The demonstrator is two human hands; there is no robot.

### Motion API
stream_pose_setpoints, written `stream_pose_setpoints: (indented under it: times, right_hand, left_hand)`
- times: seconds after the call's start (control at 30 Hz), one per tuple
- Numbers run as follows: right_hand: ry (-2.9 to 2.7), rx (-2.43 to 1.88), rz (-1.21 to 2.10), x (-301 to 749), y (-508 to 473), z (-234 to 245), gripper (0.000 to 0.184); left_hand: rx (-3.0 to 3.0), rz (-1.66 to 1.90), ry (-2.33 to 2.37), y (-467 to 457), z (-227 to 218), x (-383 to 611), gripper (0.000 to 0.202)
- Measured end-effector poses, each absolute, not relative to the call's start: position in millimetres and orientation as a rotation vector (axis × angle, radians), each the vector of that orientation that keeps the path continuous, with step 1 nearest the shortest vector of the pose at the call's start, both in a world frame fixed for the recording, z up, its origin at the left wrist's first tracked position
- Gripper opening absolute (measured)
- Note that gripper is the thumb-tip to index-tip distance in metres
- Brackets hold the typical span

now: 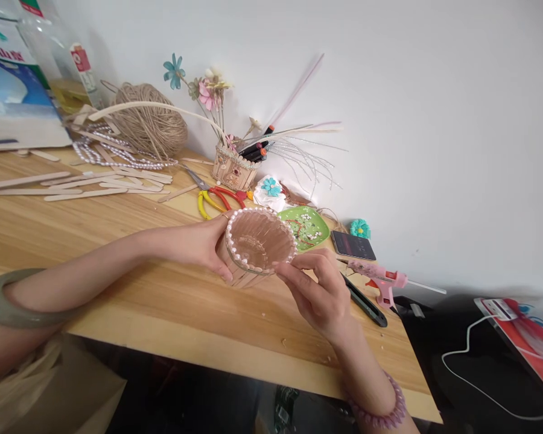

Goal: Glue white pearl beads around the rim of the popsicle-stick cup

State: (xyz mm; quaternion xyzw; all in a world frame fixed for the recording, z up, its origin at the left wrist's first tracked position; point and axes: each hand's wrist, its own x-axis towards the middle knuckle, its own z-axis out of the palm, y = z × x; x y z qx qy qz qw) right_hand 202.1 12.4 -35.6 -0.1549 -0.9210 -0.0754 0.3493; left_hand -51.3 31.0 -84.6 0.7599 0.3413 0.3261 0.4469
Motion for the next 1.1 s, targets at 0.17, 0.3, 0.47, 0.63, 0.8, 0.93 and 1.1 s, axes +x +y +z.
stream_pose_setpoints:
  times: [0.17,0.3,0.47,0.63,0.8,0.93,1.1]
  right_hand:
    - [-2.373,-0.400,-0.125,206.0,13.3,-35.0,0.038]
    - [-2.299,-0.451,-0.054,207.4,13.1,-35.9,0.035]
    - [-2.291,-0.469,-0.134,204.7,12.6,-39.8,0.019]
    - [-2.299,-0.442,-0.115,203.0,12.4,-39.5,0.016]
    - [-2.293,-0.434,-0.067,201.9,12.2,-39.3,0.020]
    - [-2.299,-0.403,-0.054,201.3,12.3,-38.9,0.019]
    - [-2.340,-0.416,-0.057,201.1,12.7,-35.8,0.018]
  left_hand:
    - [1.884,0.818,0.809,32.5,-88.9,-51.5,0.103]
    - [1.859,0.815,0.831,33.7,-91.6,-52.8,0.105]
    - [1.882,0.777,0.896,34.9,-92.7,-54.2,0.106]
    - [1.900,0.779,0.900,33.3,-89.2,-53.9,0.104]
    - [1.912,0.775,0.910,31.6,-85.5,-53.4,0.103]
    - [1.916,0.802,0.896,31.9,-88.9,-53.6,0.106]
    - [1.853,0.805,0.839,32.1,-91.7,-52.9,0.100]
